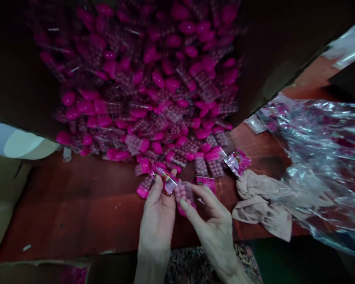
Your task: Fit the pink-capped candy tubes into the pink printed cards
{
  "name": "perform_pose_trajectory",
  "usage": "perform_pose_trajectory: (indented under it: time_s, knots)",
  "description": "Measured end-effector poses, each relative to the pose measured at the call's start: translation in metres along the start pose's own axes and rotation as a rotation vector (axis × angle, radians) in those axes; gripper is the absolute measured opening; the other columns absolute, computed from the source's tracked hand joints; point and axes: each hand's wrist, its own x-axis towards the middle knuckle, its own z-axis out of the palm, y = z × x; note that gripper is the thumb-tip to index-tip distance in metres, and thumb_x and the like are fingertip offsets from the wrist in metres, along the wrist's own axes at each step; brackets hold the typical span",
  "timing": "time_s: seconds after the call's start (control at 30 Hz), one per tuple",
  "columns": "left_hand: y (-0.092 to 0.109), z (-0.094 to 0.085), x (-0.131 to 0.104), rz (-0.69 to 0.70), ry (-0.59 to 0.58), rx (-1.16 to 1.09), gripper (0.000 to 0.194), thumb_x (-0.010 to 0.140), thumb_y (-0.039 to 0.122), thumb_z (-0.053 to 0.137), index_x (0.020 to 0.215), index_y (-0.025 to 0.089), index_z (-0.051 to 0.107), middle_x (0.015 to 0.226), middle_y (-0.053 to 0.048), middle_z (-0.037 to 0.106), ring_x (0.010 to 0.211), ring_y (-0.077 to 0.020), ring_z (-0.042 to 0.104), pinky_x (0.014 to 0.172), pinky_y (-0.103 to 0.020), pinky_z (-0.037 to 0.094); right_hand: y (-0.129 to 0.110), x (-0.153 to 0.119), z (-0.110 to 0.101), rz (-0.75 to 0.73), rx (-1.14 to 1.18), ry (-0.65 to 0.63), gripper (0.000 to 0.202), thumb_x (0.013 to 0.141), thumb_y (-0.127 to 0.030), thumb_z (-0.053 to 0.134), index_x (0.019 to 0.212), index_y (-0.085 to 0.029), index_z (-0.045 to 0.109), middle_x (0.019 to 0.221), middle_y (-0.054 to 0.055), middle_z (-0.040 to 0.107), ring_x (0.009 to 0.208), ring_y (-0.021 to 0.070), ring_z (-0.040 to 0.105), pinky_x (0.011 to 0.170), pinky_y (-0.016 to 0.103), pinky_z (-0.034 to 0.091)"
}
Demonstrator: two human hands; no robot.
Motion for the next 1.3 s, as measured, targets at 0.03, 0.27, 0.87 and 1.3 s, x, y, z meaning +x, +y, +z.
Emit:
perform_pose_trajectory:
  time_s: [0.03,0.27,0.87,1.3]
  knots:
    - [-0.001,0.002,0.000,-0.013,-0.002,-0.021,0.030,0.091,0.017,0.039,0.077,0.010,0.065,0.077,-0.009,0.069,0.071,-0.0130,0.065,0.077,-0.028,0.053,0.000,0.002,-0.001,-0.010,0.000,0.015,0.024,0.079,-0.021,0.063,0.104,-0.025,0.063,0.096,0.002,0.065,0.086,0.0173,0.063,0.076,0.030,0.054]
    - [-0.004,0.014,0.003,0.045,-0.014,-0.031,0.032,0.090,0.013,0.039,0.071,0.012,0.065,0.072,-0.005,0.068,0.069,-0.0116,0.063,0.079,-0.029,0.052,-0.005,0.019,-0.007,-0.028,-0.018,0.046,0.023,0.081,-0.022,0.061,0.104,-0.022,0.061,0.096,0.004,0.064,0.089,0.0186,0.062,0.076,0.032,0.054]
    - [-0.012,0.007,0.012,0.198,-0.045,0.055,0.009,0.079,0.020,0.061,0.073,0.014,0.062,0.070,0.000,0.064,0.065,-0.0109,0.060,0.070,-0.026,0.049,-0.014,0.026,-0.001,-0.116,-0.057,0.028,0.021,0.079,-0.018,0.062,0.100,-0.021,0.062,0.090,0.004,0.066,0.082,0.0179,0.064,0.071,0.030,0.054]
    - [-0.005,0.000,0.012,0.258,-0.086,0.090,0.013,0.068,0.022,0.071,0.074,0.015,0.062,0.070,0.001,0.064,0.065,-0.0096,0.058,0.070,-0.025,0.046,-0.019,0.023,-0.003,-0.159,-0.070,0.059,0.024,0.079,-0.017,0.062,0.102,-0.022,0.061,0.092,0.003,0.066,0.082,0.0175,0.064,0.070,0.029,0.054]
